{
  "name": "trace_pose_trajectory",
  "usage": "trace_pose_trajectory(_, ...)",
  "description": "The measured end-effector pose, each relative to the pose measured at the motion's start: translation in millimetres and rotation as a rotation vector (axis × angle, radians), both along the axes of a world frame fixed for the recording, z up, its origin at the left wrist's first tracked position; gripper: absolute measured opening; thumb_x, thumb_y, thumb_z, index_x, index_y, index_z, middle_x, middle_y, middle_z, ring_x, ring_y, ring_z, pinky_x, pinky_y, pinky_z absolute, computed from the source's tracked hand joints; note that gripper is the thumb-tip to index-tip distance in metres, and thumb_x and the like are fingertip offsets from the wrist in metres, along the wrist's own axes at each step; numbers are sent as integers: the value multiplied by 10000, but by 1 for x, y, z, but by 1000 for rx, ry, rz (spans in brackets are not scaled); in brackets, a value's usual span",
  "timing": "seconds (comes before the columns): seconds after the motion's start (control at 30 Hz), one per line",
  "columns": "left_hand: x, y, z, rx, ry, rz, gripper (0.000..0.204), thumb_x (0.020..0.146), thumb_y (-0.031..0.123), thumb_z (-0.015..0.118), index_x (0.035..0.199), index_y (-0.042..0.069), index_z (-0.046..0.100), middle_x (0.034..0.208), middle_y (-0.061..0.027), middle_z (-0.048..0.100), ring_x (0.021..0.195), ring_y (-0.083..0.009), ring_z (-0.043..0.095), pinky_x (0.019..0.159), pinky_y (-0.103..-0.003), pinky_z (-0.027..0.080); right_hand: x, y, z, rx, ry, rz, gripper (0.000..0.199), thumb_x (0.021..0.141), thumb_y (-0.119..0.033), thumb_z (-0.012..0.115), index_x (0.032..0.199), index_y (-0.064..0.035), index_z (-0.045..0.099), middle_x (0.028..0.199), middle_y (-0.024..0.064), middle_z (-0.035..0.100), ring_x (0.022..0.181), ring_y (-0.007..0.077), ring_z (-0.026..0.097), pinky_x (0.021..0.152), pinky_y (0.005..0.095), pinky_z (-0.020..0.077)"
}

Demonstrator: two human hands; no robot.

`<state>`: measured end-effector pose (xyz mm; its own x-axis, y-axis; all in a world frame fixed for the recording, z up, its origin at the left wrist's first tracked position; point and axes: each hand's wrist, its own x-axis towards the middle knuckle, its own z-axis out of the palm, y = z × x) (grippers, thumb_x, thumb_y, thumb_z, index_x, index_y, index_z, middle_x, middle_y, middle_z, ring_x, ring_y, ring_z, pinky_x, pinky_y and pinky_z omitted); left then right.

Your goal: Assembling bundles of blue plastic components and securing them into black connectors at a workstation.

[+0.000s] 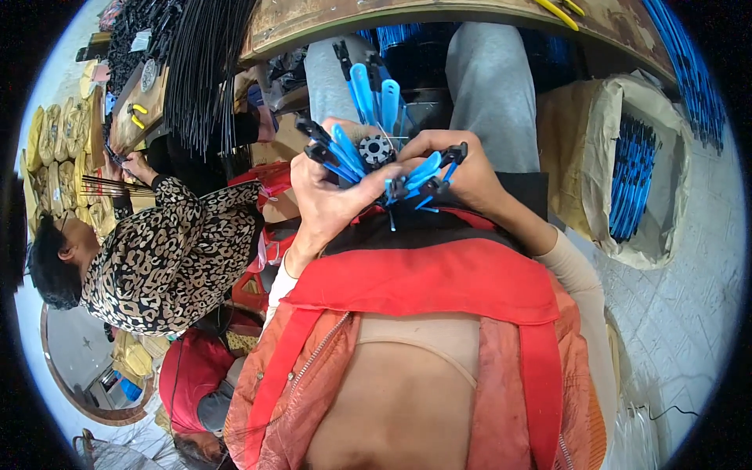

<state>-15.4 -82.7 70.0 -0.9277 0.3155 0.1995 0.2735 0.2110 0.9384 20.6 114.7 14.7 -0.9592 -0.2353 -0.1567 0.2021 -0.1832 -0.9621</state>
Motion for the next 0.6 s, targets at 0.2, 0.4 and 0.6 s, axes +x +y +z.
trace_pose_trajectory(0.2,-6,2,-2,-15,223,5,282,625,49,860,878,44,735,782,-59,707,701,-208,636,630,-308,520,10,-12,8,-86,-10,-93,124,860,-49,749,944,35,712,865,49,700,786,82,638,730,243,511)
trace_pose_trajectory(0.4,-10,-5,-2,15,98,-91,251,640,36,830,872,54,736,756,-51,697,674,-189,610,606,-292,493,12,-14,11,-125,-21,-93,111,873,-37,727,958,29,703,855,27,679,792,70,612,719,235,482)
trace_pose_trajectory(0.6,-19,-15,2,-15,-104,-308,262,715,15,763,969,-19,712,905,-90,718,829,-139,697,748,-276,542,11,-15,10,-16,-26,-66,90,855,-21,712,931,19,688,849,13,651,801,64,588,713,234,468)
